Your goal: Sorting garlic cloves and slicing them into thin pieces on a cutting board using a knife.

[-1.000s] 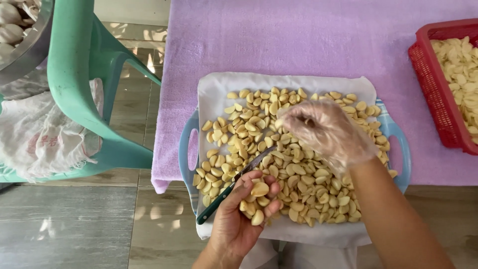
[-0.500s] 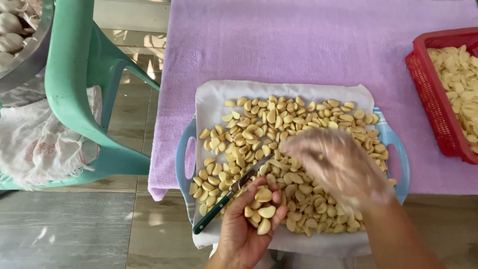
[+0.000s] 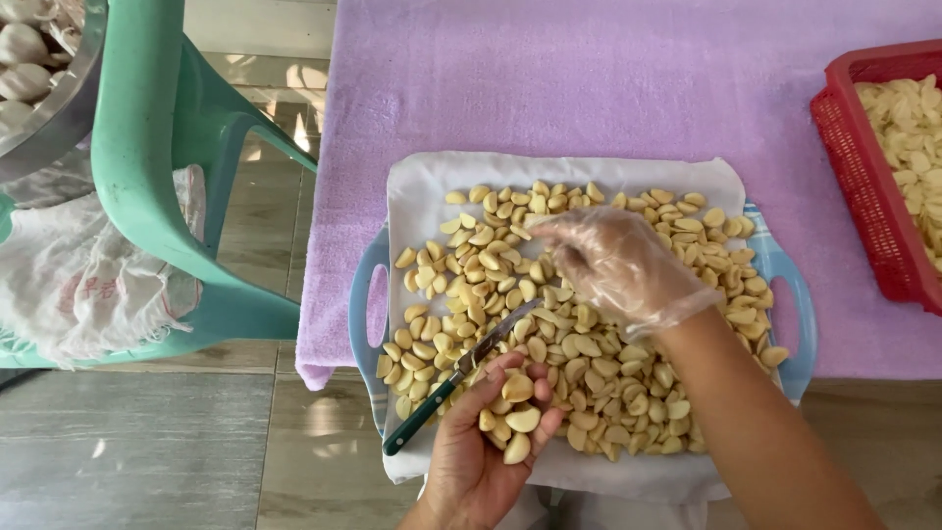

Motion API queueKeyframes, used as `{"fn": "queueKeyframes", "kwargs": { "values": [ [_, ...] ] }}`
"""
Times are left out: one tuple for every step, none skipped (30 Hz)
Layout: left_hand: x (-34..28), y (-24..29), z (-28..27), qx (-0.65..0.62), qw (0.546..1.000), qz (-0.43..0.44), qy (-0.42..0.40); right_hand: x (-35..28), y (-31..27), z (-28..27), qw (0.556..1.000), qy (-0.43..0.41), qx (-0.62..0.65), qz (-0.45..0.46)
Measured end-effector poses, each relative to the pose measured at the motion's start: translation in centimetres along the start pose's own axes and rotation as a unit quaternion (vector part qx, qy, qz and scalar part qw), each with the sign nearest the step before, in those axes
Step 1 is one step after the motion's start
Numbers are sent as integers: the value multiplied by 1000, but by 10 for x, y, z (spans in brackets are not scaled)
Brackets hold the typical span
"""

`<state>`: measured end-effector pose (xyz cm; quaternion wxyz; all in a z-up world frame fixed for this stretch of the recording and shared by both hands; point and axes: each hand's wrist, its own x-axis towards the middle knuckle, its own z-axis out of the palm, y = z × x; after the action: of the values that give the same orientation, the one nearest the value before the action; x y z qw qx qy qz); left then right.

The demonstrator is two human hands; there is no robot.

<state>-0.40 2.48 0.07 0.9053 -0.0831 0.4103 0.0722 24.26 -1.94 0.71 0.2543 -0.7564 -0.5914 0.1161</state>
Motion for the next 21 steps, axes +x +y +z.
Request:
{"fn": "queueKeyframes", "kwargs": {
  "values": [
    [1, 0, -2, -3, 1000, 7, -9, -1, -1, -3, 999, 24, 29, -33],
    [2, 1, -4, -6, 1000, 13, -18, -3, -1, -7, 995, 49, 57, -66],
    [3, 1, -4, -6, 1000, 12, -18, -5, -6, -8, 995, 49, 57, -65],
    [3, 1, -5, -10, 1000, 13, -20, -7, -11, -9, 999, -7, 44, -3],
    [3, 1, -5, -13, 1000, 13, -22, -9, -16, -10, 996, -64, 30, 58],
    [3, 1, -4, -12, 1000, 12, -22, -13, -9, -6, 996, -63, 30, 58],
    [2, 0, -3, -7, 1000, 9, -13, -17, -2, -2, 999, -41, -14, 11],
    [1, 0, -2, -2, 1000, 8, -2, -20, 4, 4, 997, -21, -57, -37],
    [0, 0, -1, -3, 1000, 9, -2, -18, 7, 7, 997, -21, -56, -38],
    [-1, 0, 0, -1, 1000, 4, 2, -16, 11, 11, 996, -5, -55, -65],
    [-2, -1, 1, 1, 1000, -2, 6, -15, 14, 15, 994, 11, -54, -92],
    [-1, -1, 1, 2, 1000, -2, 6, -13, 10, 11, 994, 12, -54, -92],
    [0, -1, 0, 2, 1000, -2, -1, -10, 6, 8, 997, -17, -43, -66],
    [0, -2, -1, 0, 1000, -2, -8, -8, 1, 6, 998, -48, -30, -42],
    [-2, -2, 0, 0, 1000, -1, -7, -7, -3, 3, 998, -48, -29, -42],
    [-4, -2, 2, 3, 1000, 1, -7, -6, -7, 0, 998, -35, -43, -37],
    [-5, -1, 4, 6, 1000, 3, -7, -4, -12, -3, 998, -23, -58, -31],
    [-6, -1, 3, 5, 1000, 5, -7, -7, -16, -7, 998, -24, -57, -33],
    [-6, 0, 2, 1, 1000, 0, -16, -10, -21, -11, 1000, -14, 22, -6],
    [-6, 1, 1, -2, 1000, -4, -26, -13, -26, -16, 995, -6, 101, 21],
    [-5, 1, 1, -4, 1000, -2, -26, -15, -35, -20, 995, -7, 101, 18]
  ]
}}
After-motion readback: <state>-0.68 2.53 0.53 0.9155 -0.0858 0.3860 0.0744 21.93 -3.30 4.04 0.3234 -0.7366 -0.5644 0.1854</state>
